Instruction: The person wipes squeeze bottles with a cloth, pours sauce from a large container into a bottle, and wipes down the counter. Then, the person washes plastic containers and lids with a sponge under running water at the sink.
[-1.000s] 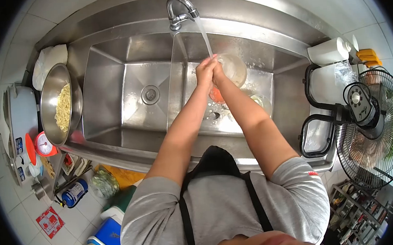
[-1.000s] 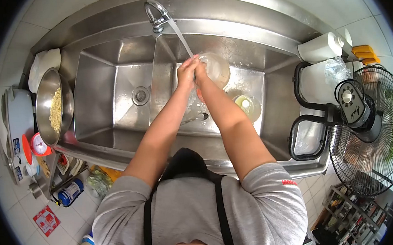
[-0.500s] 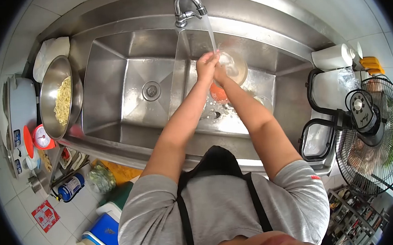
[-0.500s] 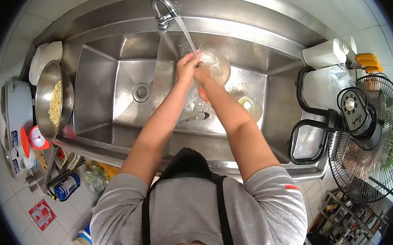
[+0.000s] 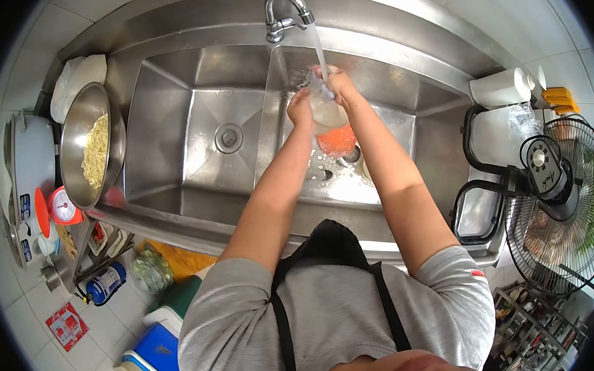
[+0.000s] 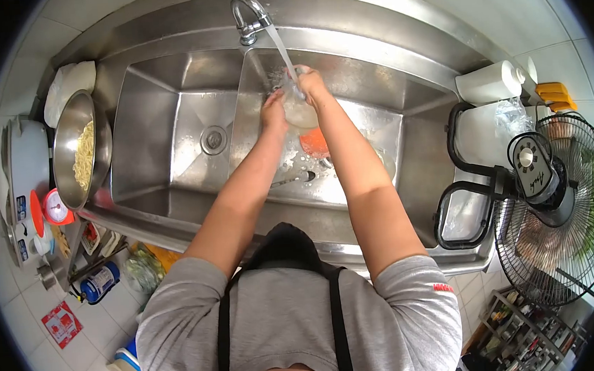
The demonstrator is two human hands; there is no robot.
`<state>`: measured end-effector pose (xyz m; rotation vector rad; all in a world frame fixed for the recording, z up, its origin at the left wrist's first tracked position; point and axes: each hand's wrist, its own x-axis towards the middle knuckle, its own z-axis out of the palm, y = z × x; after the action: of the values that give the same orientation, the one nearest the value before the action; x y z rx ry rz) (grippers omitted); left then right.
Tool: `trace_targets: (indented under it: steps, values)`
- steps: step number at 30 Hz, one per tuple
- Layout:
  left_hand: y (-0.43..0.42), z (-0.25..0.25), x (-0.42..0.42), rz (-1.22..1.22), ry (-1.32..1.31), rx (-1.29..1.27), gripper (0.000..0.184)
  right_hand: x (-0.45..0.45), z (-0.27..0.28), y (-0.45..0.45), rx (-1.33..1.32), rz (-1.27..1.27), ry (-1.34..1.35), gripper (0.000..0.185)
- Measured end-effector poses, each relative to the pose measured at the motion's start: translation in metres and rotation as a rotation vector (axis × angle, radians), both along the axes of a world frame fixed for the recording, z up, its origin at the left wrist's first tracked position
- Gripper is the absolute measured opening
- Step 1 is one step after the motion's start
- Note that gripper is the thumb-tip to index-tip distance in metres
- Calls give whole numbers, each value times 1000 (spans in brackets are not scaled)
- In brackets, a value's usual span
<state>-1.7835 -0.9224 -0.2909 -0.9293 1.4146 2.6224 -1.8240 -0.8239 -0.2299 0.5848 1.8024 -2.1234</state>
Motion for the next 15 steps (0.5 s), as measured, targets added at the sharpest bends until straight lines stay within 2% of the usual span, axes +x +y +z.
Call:
trace_targets:
  steps: [1, 3, 6, 7, 9, 10, 11, 13, 15]
  values:
    - [4, 2, 1, -6, 3, -1, 25, -7, 0, 1, -36, -30, 5, 24]
    - [13, 19, 6, -110, -88, -255, 28, -7, 14, -1, -73, -69, 13, 28]
    - [22, -6, -5, -105, 8, -116, 26, -9, 27, -10, 191, -61, 21, 52]
    - [22, -12, -11, -116, 10, -119, 26, -11, 25, -6, 188, -72, 22, 52]
    - [18, -14, -13, -361, -46, -370, 21, -6, 35, 1, 418, 325, 84, 59]
    - [17, -13, -13, -369, -45, -373, 21, -4, 45, 9, 501, 477, 111, 60]
    - [15, -4, -13, -452, 28, -433, 20, 3, 58, 13, 500, 468, 110, 60]
    - [9, 22, -11, -540, 97, -491, 20, 19, 74, 19, 1266, 642, 446, 62]
    - [3, 51, -10, -756, 263, -917, 19, 19, 74, 29, 1314, 721, 363, 65]
